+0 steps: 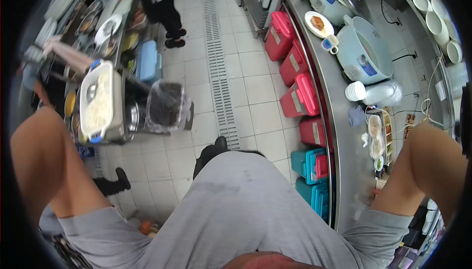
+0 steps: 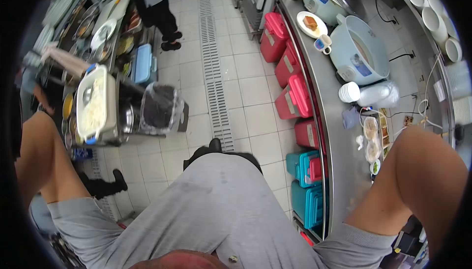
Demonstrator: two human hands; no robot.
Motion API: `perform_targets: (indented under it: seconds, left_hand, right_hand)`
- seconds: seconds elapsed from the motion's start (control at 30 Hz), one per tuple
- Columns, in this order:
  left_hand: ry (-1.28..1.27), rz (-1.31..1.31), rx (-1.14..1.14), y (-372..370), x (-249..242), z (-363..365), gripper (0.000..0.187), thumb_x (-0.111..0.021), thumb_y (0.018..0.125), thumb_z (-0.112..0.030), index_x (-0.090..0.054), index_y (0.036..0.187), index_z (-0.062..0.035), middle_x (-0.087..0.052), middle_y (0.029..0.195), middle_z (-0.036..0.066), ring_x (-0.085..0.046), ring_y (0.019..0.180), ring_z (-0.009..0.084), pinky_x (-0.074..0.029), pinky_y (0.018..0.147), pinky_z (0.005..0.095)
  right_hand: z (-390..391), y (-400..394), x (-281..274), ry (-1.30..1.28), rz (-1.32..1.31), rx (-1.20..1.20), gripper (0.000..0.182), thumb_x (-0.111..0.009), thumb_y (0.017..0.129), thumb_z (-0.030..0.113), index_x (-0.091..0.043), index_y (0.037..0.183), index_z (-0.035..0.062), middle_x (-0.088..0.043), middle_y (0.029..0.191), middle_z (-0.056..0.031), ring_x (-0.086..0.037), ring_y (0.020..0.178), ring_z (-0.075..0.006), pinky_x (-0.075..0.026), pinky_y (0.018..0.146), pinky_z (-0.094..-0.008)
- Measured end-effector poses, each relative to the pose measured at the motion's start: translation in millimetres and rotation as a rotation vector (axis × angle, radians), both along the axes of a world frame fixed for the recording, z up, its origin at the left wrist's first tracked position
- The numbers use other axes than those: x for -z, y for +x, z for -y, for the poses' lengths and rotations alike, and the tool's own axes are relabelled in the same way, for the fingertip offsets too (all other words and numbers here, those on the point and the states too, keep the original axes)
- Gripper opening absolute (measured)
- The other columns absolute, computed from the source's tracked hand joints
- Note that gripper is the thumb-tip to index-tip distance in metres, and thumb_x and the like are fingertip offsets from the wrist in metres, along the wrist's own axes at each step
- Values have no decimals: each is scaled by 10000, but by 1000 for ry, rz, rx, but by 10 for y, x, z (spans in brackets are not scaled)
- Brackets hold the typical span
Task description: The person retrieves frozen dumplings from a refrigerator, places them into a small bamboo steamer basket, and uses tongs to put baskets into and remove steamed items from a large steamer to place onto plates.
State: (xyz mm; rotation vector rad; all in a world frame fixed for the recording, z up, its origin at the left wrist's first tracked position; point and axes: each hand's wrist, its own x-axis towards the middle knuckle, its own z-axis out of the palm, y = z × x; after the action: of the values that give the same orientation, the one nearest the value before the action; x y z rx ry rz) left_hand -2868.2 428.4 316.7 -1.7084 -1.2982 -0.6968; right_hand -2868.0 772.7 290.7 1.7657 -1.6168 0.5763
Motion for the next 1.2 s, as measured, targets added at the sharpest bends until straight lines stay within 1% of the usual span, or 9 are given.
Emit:
perform_targets:
  seconds: [0.23, 0.43, 0.6, 0.73, 0.83, 0.87, 0.97, 1.1, 1.2]
  left_hand:
    - [-80, -34, 132, -2273, -48, -722, 638, -426, 997, -526, -589, 1276, 25, -642, 1176, 187, -617, 1075, 329, -495, 943, 460]
    - [-82, -54, 23, -3896, -99, -1246, 689, -413, 1001, -578, -584, 1286, 25, -639, 1188, 201, -614, 1077, 365, -497, 939, 501]
    - [-27, -14, -86, -5159, -441, -1321, 733, -402, 1004, -623, -580, 1295, 26, -636, 1197, 213, -612, 1078, 395, -499, 935, 535]
    - [111, 204, -265, -6121, -506, -912, 767, -393, 1006, -658, -576, 1302, 26, -634, 1205, 222, -610, 1079, 418, -500, 932, 563]
    - [106, 679, -397, -7166, 162, -292, 810, -326, 1011, -678, -573, 1264, 50, -633, 1178, 238, -607, 1083, 410, -485, 956, 544]
    - [64, 829, -420, -7579, 528, -77, 841, -265, 1014, -681, -571, 1224, 74, -633, 1146, 249, -605, 1086, 390, -469, 981, 511]
    - [237, 1114, -383, -8831, 1347, 18, 867, -97, 1059, -607, -617, 1114, 85, -675, 1047, 238, -645, 982, 333, -483, 936, 451]
    - [300, 1427, -313, -10554, 1960, -38, 755, -151, 1108, -488, -666, 1123, 64, -722, 1038, 180, -694, 963, 267, -516, 879, 371]
    - [132, 1546, -288, -11657, 2292, -263, 528, -368, 1106, -389, -675, 1129, 40, -731, 1028, 131, -698, 967, 209, -526, 846, 330]
  right_hand:
    - [-344, -2026, -26, -19, -44, -9, 232, -620, 941, 222, -686, 1000, 7, -710, 941, -152, -682, 865, -282, -542, 772, -404]
    - [-1002, -4135, -92, -77, -35, -178, 229, -620, 953, 198, -678, 1047, -2, -711, 964, -142, -682, 882, -260, -546, 785, -381]
    - [-1523, -6185, -361, -373, 82, -305, 230, -619, 964, 178, -672, 1085, -10, -712, 982, -134, -683, 896, -241, -549, 796, -362]
    - [-1699, -8306, -121, -679, 423, -289, 234, -619, 972, 162, -667, 1117, -16, -713, 998, -127, -684, 907, -226, -551, 805, -346]
    - [-1509, -10126, 557, -726, 837, -197, 239, -618, 979, 150, -663, 1140, -21, -713, 1009, -122, -684, 916, -215, -553, 811, -335]
    - [-1171, -10538, 772, -851, 945, 208, 291, -700, 951, 202, -666, 1135, -22, -719, 1006, -106, -683, 894, -200, -548, 800, -309]
    - [-923, -12035, 1298, -797, 1144, 507, 617, -785, 894, 325, -588, 1321, -74, -683, 1179, -134, -659, 1019, -194, -539, 795, -309]
    - [-890, -13721, 1618, -676, 1199, 771, 941, -825, 833, 436, -412, 1476, -113, -608, 1340, -210, -624, 1156, -237, -533, 861, -329]
    - [-952, -14806, 1918, -639, 1139, 873, 982, -824, 820, 428, -371, 1486, -134, -565, 1399, -266, -593, 1258, -298, -495, 994, -360]
